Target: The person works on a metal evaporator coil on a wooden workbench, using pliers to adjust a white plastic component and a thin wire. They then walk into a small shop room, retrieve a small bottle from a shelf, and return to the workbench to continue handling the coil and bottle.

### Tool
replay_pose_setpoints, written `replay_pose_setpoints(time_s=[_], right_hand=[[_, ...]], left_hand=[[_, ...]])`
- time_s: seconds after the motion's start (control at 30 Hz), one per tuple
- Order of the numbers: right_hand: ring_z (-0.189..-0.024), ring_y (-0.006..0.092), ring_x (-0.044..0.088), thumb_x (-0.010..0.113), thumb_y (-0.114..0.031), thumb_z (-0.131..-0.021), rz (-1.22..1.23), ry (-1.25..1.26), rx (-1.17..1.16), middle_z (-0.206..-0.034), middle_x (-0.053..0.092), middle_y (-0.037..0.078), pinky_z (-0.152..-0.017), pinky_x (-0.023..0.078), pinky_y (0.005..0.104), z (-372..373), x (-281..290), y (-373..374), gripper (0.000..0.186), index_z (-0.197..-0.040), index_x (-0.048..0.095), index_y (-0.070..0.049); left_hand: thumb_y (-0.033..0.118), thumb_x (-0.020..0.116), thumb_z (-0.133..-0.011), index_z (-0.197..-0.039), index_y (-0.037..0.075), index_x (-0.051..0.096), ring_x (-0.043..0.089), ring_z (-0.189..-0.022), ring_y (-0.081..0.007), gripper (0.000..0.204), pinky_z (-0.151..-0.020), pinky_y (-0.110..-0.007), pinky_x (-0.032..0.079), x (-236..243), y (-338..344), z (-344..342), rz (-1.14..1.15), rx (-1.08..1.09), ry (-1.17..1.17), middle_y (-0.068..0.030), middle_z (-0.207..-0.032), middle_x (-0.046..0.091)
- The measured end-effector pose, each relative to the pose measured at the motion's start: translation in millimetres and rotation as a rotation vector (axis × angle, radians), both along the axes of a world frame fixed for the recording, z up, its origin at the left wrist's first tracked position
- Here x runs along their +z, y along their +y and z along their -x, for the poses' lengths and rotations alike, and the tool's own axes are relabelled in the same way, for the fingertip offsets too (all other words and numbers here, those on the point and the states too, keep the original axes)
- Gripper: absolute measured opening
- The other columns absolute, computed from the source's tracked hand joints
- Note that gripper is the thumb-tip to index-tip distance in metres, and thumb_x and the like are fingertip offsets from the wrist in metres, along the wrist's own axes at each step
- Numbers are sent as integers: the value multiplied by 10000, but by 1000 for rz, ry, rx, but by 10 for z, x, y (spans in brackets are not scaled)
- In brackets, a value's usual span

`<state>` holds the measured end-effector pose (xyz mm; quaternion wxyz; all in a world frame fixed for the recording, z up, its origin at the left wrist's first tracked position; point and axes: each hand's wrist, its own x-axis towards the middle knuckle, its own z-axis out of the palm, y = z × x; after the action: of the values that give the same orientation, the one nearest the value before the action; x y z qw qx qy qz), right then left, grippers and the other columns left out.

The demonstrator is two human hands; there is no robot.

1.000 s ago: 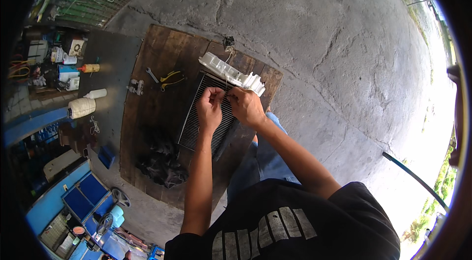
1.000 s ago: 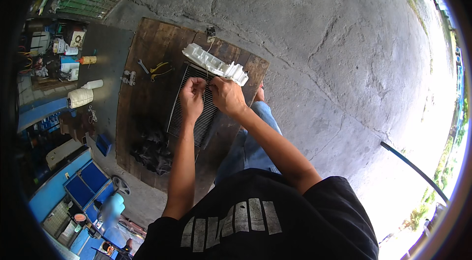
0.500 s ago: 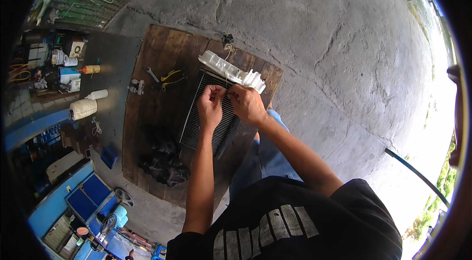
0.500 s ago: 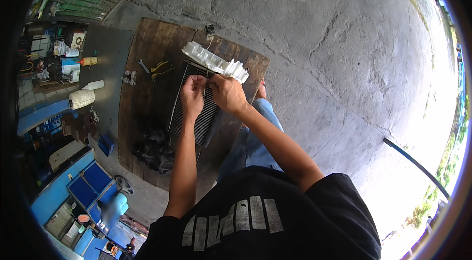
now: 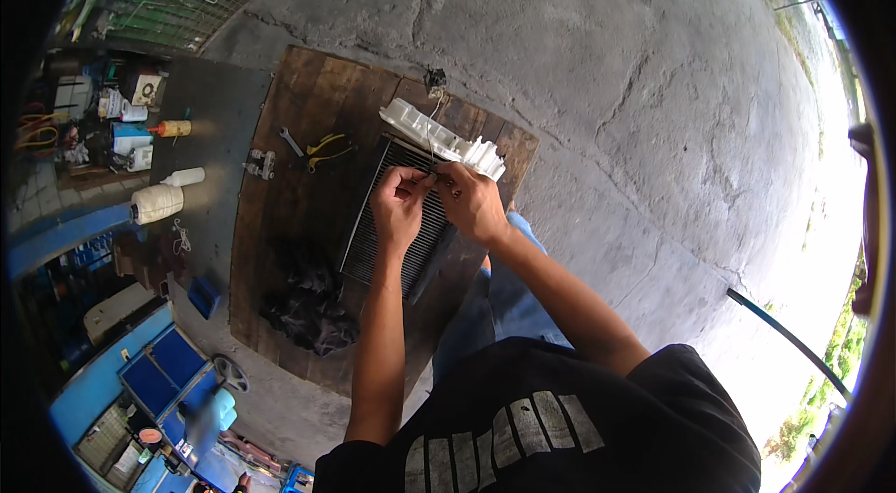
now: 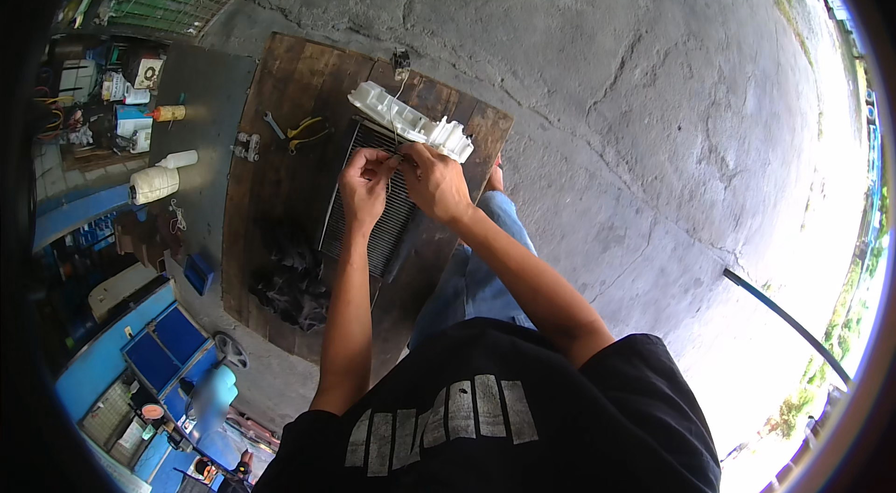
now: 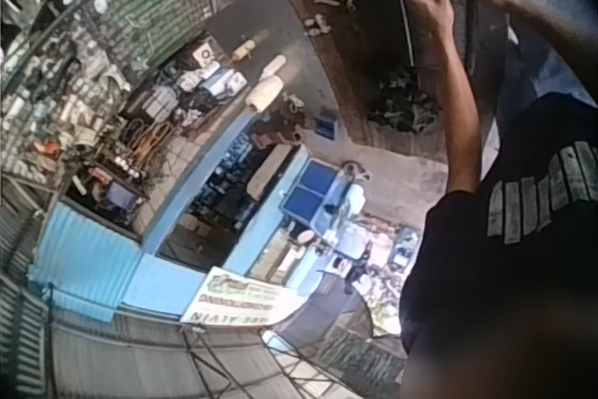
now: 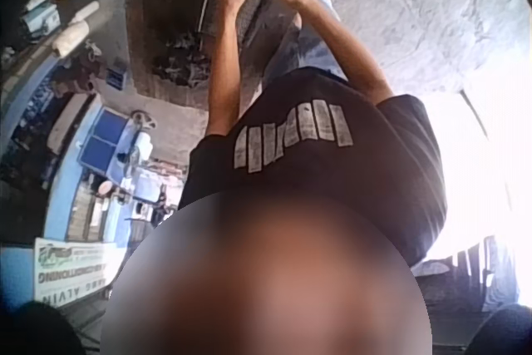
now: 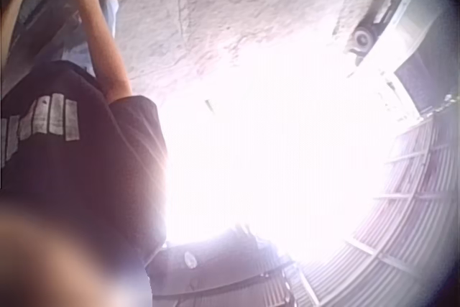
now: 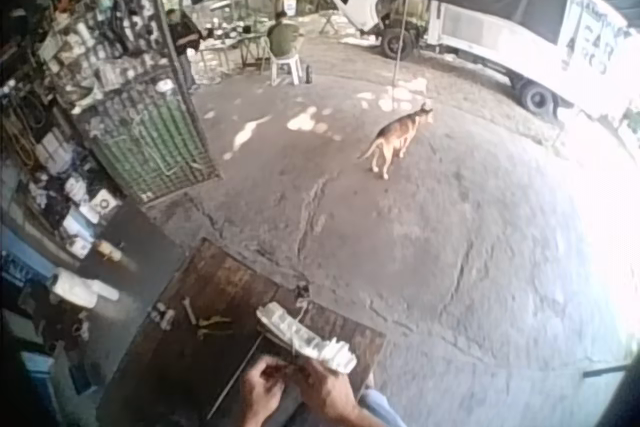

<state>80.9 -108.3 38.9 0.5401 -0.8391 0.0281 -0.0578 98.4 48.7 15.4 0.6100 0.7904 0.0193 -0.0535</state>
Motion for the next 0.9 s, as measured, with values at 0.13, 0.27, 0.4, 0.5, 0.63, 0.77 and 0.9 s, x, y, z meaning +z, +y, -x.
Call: replay_pose_setpoints(time_s=[0.13, 0.27, 0.4, 0.5, 0.63, 0.77, 0.9], right_hand=[[-764, 349, 712, 718, -100, -891, 101, -20, 48, -892, 699, 116, -659, 569, 445, 31, -35, -30, 136, -1023, 732, -74], [-733, 321, 704, 740, -114, -878, 112, -81, 43, -863, 681, 85, -630, 565, 427, 28, -107, -22, 146, -1023, 730, -97], [-706, 304, 700, 752, -124, -864, 125, -108, 7, -848, 674, 63, -600, 561, 422, 33, -158, 22, 140, -1002, 729, -115], [-695, 301, 698, 758, -131, -851, 245, -129, -26, -843, 671, 56, -584, 557, 423, 24, -173, 39, 143, -990, 726, -122], [-703, 312, 695, 755, -128, -847, 255, -103, -42, -847, 667, 58, -586, 556, 425, 19, -183, 67, 165, -1007, 719, -116], [-705, 319, 691, 751, -110, -849, 242, -137, -13, -858, 662, 67, -589, 556, 431, 31, -215, 60, 173, -1017, 708, -109], [-707, 318, 689, 743, -78, -858, 232, -168, 5, -858, 651, 71, -599, 561, 433, 55, -250, 17, 161, -1009, 694, -103]], left_hand=[[114, 798, -936, -949, 22, 692, 578, -704, -48, 141, -637, -242, 477, -73, -37, 22, 232, 50, 97, 6, -818, 663], [102, 770, -947, -945, 20, 672, 568, -722, -67, 128, -656, -254, 478, -41, -32, 9, 120, 34, 110, 8, -822, 641], [96, 738, -963, -950, 16, 651, 580, -740, -105, 119, -679, -272, 486, 64, -45, -41, -15, -37, 47, -13, -859, 622], [102, 727, -972, -953, 14, 645, 588, -740, -125, 122, -688, -284, 495, 136, -104, -23, -125, -50, -78, -28, -879, 612], [133, 714, -994, -948, 16, 646, 598, -748, -119, 143, -704, -285, 505, 177, -170, 42, -27, 37, -50, -24, -887, 628], [141, 710, -1004, -987, 21, 674, 607, -766, -99, 127, -726, -279, 511, 204, -149, 82, 81, -2, 43, -14, -904, 657], [51, 735, -940, -1034, 35, 705, 642, -803, -157, 100, -753, -329, 526, 218, -128, -16, 15, 28, -28, -42, -928, 673]])
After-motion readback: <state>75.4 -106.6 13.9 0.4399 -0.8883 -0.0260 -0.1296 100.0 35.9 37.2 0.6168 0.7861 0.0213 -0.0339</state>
